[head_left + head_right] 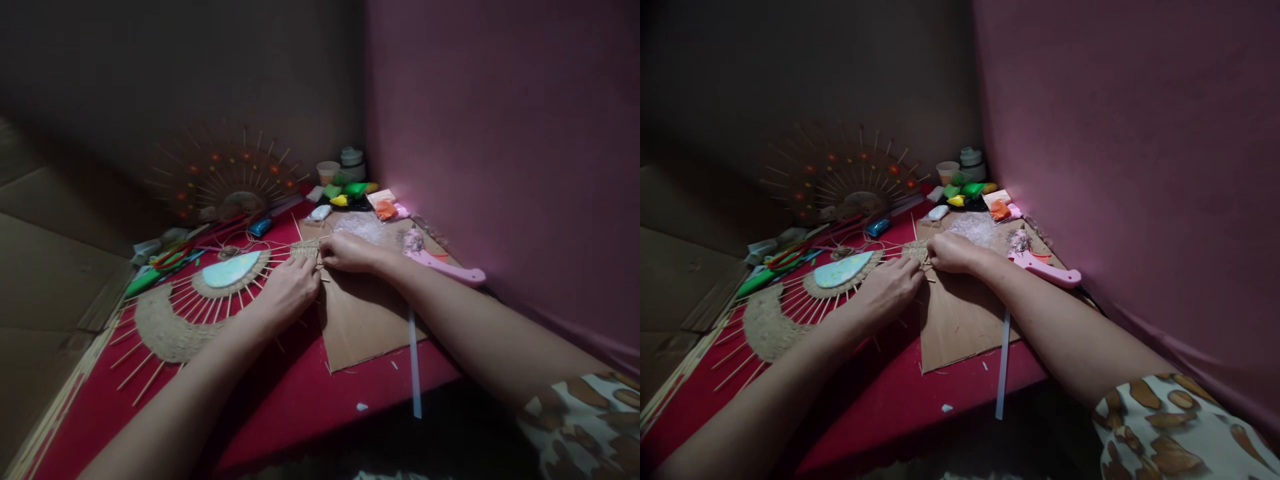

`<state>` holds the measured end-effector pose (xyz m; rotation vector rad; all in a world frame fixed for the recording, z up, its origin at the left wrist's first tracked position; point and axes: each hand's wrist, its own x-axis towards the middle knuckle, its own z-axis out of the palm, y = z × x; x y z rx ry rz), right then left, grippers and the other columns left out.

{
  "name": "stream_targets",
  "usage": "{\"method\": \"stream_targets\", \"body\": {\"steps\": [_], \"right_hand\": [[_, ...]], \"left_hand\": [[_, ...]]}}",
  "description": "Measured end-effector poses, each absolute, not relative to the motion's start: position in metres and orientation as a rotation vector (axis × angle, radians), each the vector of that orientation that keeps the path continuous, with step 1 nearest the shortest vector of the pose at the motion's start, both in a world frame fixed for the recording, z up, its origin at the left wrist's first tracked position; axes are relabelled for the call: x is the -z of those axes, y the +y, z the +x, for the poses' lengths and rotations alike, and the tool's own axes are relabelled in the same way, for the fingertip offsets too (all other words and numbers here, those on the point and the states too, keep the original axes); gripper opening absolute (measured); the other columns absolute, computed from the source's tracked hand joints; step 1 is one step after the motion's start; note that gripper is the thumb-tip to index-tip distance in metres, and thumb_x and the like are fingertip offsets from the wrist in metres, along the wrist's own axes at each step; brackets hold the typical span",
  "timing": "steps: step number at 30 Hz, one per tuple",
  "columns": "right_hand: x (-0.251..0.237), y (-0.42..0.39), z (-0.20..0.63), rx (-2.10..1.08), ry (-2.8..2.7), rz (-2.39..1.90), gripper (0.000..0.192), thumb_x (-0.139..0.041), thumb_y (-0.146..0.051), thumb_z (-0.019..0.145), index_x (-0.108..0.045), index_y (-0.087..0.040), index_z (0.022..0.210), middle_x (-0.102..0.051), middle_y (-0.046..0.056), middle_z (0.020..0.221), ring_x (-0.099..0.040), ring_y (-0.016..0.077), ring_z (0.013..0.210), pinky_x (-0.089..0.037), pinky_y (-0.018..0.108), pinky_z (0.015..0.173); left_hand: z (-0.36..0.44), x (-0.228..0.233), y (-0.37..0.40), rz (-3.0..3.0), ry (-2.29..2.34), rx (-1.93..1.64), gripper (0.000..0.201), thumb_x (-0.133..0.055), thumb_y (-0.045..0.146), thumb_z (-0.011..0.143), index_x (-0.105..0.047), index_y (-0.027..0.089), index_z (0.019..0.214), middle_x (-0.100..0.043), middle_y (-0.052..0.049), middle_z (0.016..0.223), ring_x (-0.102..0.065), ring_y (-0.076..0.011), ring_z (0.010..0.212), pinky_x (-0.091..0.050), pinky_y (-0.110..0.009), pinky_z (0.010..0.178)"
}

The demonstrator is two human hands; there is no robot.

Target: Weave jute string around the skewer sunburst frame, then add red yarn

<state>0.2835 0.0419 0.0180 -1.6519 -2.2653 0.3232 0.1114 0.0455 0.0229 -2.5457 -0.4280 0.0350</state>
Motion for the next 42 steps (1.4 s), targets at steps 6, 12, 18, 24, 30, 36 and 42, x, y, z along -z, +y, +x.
{"method": "stream_targets", "body": {"steps": [6,12,18,24,30,36,42], "right_hand": [[-0.027,0.040,0.291,-0.627,-2.192,-1.642,0.011,-0.055,-0.015,0.074,-0.064,-0.014,0.079,-0.064,0.004,0.067,-0.055,0.0116,0.059,-0.037,0.022,0.054],[-0.031,0.040,0.303,-1.039,-2.035,-1.747,0.009,-0.053,-0.014,0.072,-0.061,-0.015,0.071,-0.057,0.001,0.055,-0.049,0.0096,0.044,-0.037,0.023,0.043],[-0.032,0.041,0.298,-0.711,-2.129,-1.861,0.012,-0.054,-0.011,0.068,-0.066,-0.014,0.070,-0.062,0.005,0.061,-0.054,0.0131,0.054,-0.037,0.025,0.049],[-0.031,0.039,0.291,-0.180,-2.176,-1.813,0.018,-0.052,-0.016,0.075,-0.069,-0.017,0.079,-0.066,0.010,0.080,-0.055,0.0180,0.072,-0.032,0.028,0.059],[-0.030,0.035,0.286,0.083,-2.248,-1.749,0.023,-0.045,-0.016,0.083,-0.066,-0.015,0.090,-0.065,0.013,0.092,-0.053,0.0197,0.078,-0.029,0.030,0.062],[-0.021,0.038,0.280,0.023,-2.247,-1.660,0.020,-0.044,-0.015,0.083,-0.064,-0.015,0.082,-0.065,0.010,0.089,-0.051,0.0166,0.076,-0.030,0.027,0.063],[-0.013,0.041,0.276,-0.111,-2.212,-1.737,0.017,-0.050,-0.017,0.081,-0.067,-0.014,0.081,-0.067,0.011,0.081,-0.052,0.0161,0.069,-0.030,0.027,0.059]], "left_hand": [[0.110,-0.020,0.046,-2.515,-0.438,-0.019,0.021,-0.039,0.009,0.087,-0.060,0.008,0.092,-0.060,-0.013,0.088,-0.056,-0.0243,0.082,-0.044,-0.036,0.069],[0.102,-0.021,0.051,-2.550,-0.473,0.087,0.017,-0.042,0.009,0.086,-0.058,0.011,0.083,-0.058,-0.011,0.084,-0.054,-0.0225,0.078,-0.044,-0.032,0.062],[0.098,-0.026,0.049,-2.544,-0.451,0.196,0.015,-0.044,0.009,0.084,-0.058,0.012,0.080,-0.057,-0.009,0.079,-0.053,-0.0218,0.075,-0.044,-0.031,0.060],[0.096,-0.025,0.044,-2.591,-0.471,0.143,0.014,-0.044,0.010,0.084,-0.058,0.012,0.081,-0.057,-0.009,0.081,-0.053,-0.0218,0.076,-0.044,-0.031,0.061],[0.096,-0.022,0.039,-2.651,-0.508,0.102,0.014,-0.044,0.011,0.085,-0.057,0.013,0.080,-0.057,-0.009,0.082,-0.053,-0.0209,0.076,-0.043,-0.031,0.061],[0.091,-0.031,0.029,-2.746,-0.567,-0.034,0.016,-0.044,0.011,0.086,-0.059,0.014,0.082,-0.058,-0.006,0.084,-0.053,-0.0182,0.071,-0.040,-0.029,0.058],[0.086,-0.036,0.025,-2.858,-0.653,-0.177,0.021,-0.041,0.016,0.089,-0.062,0.017,0.088,-0.058,-0.006,0.090,-0.055,-0.0172,0.073,-0.036,-0.028,0.056]]}}
